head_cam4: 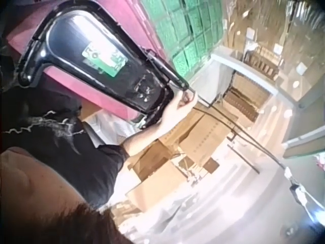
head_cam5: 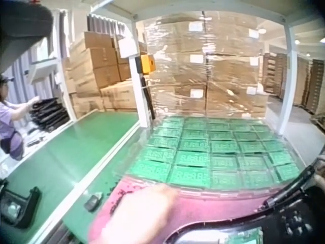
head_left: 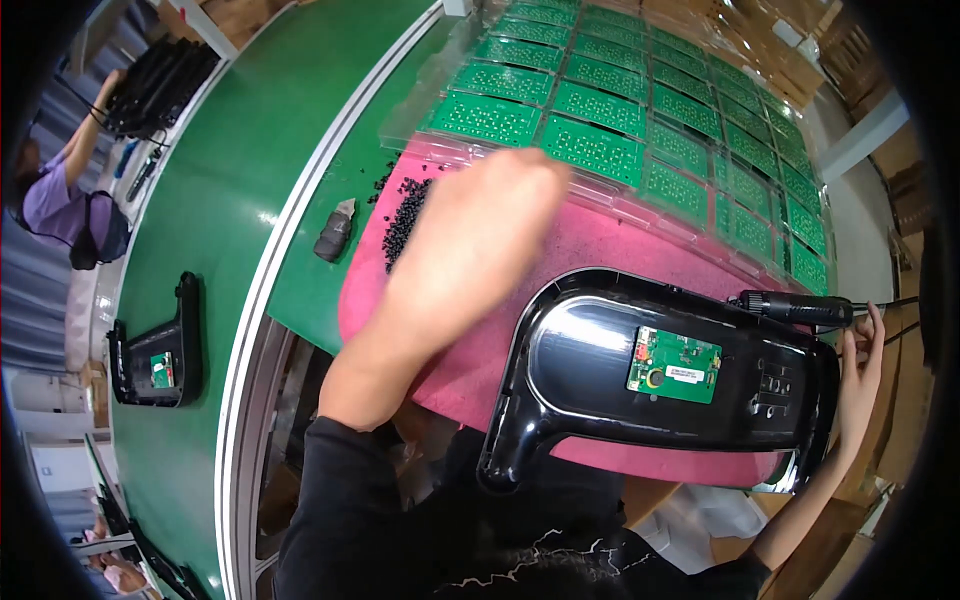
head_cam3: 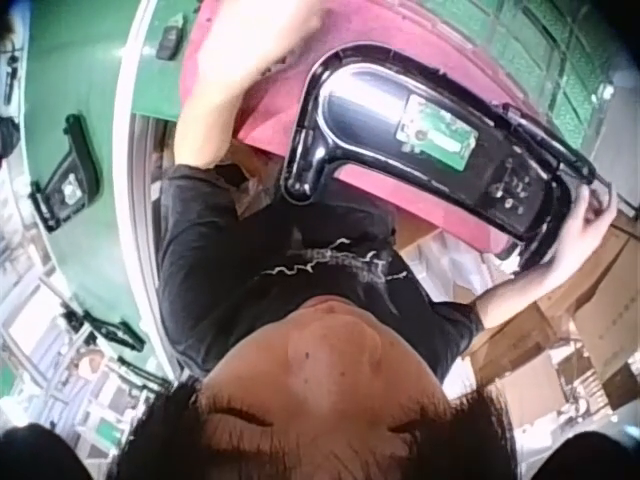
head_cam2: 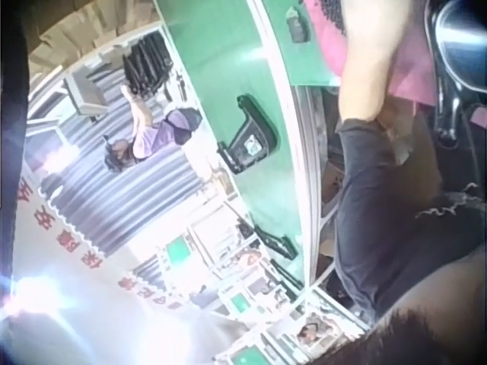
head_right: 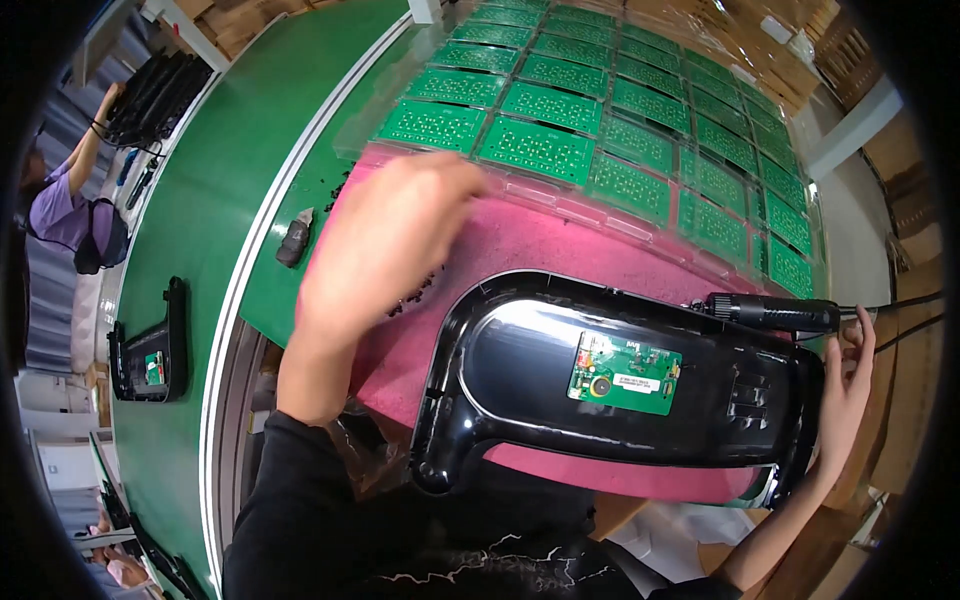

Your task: Installing circuit boards into plastic housings using an electric screwdriver.

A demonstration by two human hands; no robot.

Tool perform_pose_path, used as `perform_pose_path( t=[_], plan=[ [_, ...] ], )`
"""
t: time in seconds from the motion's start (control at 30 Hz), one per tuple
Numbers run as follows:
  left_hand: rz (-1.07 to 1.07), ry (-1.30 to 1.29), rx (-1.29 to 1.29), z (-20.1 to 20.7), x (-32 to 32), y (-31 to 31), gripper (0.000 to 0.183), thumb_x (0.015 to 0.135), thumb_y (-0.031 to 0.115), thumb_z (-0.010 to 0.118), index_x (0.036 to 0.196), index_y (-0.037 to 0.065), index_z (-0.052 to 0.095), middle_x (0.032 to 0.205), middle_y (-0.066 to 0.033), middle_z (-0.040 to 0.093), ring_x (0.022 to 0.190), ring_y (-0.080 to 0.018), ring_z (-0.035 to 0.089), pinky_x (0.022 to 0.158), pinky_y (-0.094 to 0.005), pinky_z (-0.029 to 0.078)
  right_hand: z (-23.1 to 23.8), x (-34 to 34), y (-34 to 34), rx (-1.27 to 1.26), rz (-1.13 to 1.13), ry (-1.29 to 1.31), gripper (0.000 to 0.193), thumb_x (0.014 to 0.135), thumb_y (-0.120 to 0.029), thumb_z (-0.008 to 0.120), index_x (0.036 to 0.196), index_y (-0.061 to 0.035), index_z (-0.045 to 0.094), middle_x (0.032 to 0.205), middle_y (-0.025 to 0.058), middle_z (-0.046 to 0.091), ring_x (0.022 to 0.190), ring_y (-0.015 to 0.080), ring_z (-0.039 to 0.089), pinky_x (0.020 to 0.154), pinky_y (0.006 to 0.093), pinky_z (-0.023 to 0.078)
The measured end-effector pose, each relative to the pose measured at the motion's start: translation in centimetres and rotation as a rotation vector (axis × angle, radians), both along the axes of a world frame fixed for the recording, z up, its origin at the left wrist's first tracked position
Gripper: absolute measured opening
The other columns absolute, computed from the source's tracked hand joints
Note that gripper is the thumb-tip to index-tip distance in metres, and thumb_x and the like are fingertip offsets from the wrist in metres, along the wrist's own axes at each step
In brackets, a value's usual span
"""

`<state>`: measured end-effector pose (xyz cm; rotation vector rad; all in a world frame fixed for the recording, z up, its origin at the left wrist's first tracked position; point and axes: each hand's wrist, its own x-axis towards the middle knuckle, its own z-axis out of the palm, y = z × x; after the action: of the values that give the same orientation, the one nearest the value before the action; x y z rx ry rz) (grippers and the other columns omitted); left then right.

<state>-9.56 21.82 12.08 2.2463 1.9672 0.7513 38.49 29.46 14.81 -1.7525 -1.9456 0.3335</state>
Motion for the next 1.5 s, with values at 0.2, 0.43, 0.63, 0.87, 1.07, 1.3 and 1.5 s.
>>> perform_pose_path(
  t=[0.2, 0.43, 0.63, 0.87, 1.07, 1.3, 1.5],
  plan=[
    [0.271, 0.146, -0.399, -2.4, -3.9, 1.0, 0.022, 0.074, -0.001, 0.068, 0.095, 0.003, 0.068, 0.095, -0.0181, 0.068, 0.097, -0.0368, 0.065, 0.082, -0.0474, 0.052, -0.5, 0.1, 4.1, -0.372, -0.056, 0.503, 0.04, 0.101, -0.021, 0.056, 0.141, -0.0155, 0.049, 0.105, -0.0021, 0.059, 0.074, 0.0016, 0.047, 0.063, 0.0175, 0.038],
    [0.252, 0.124, -0.296, -4.3, -4.5, 2.8, 0.014, 0.071, -0.002, 0.061, 0.082, 0.002, 0.069, 0.088, -0.0191, 0.07, 0.088, -0.0362, 0.067, 0.077, -0.0447, 0.053, -1.0, -8.5, 4.0, 0.488, 0.136, 0.803, 0.056, 0.096, -0.005, 0.061, 0.143, -0.008, 0.03, 0.128, 0.0156, 0.058, 0.111, 0.0205, 0.061, 0.089, 0.0281, 0.049],
    [0.195, 0.087, -0.491, -2.5, -5.5, 2.4, 0.012, 0.083, 0.005, 0.056, 0.087, -0.003, 0.065, 0.093, -0.0285, 0.066, 0.093, -0.0445, 0.064, 0.083, -0.0541, 0.05, -0.4, -14.2, 3.0, -0.238, 0.375, 1.098, 0.036, 0.1, -0.021, 0.058, 0.128, -0.0019, 0.045, 0.111, 0.0136, 0.061, 0.104, 0.0229, 0.059, 0.096, 0.0383, 0.045],
    [-0.176, -0.379, -0.119, -0.4, -1.6, 3.1, 0.009, 0.087, 0.003, 0.063, 0.089, -0.006, 0.063, 0.077, -0.0159, 0.065, 0.075, -0.028, 0.065, 0.071, -0.0355, 0.05, 1.6, -16.4, 0.1, -0.027, 0.359, 1.535, 0.036, 0.1, -0.037, 0.052, 0.119, -0.0066, 0.051, 0.08, 0.0028, 0.049, 0.077, 0.0167, 0.049, 0.085, 0.0409, 0.045],
    [-0.638, -0.688, -0.115, -0.4, 4.8, 1.0, 0.005, 0.088, 0.0, 0.065, 0.091, -0.004, 0.066, 0.077, -0.0118, 0.067, 0.068, -0.0184, 0.068, 0.061, -0.0309, 0.054, 4.2, -18.8, -3.8, -0.002, 0.633, 1.714, 0.047, 0.097, -0.052, 0.05, 0.114, -0.0084, 0.054, 0.068, -0.0027, 0.047, 0.059, 0.0093, 0.043, 0.065, 0.0291, 0.035],
    [-0.804, -0.61, 0.026, -1.3, 6.5, 0.7, 0.014, 0.083, 0.003, 0.072, 0.092, -0.003, 0.062, 0.078, -0.012, 0.064, 0.069, -0.0284, 0.065, 0.062, -0.0368, 0.053, 4.7, -20.0, -5.6, -0.033, 0.77, 1.668, 0.04, 0.093, -0.045, 0.059, 0.107, -0.0095, 0.047, 0.066, -0.004, 0.047, 0.055, 0.0077, 0.045, 0.065, 0.0278, 0.038],
    [-0.775, -0.443, 0.06, -1.3, 6.6, 0.3, 0.018, 0.079, 0.006, 0.075, 0.088, 0.0, 0.061, 0.073, -0.0099, 0.059, 0.065, -0.027, 0.06, 0.058, -0.0371, 0.05, 4.2, -20.1, -5.8, -0.085, 0.774, 1.591, 0.042, 0.092, -0.049, 0.059, 0.107, -0.0125, 0.047, 0.066, -0.0054, 0.048, 0.056, 0.0075, 0.047, 0.068, 0.0285, 0.04]
  ],
)
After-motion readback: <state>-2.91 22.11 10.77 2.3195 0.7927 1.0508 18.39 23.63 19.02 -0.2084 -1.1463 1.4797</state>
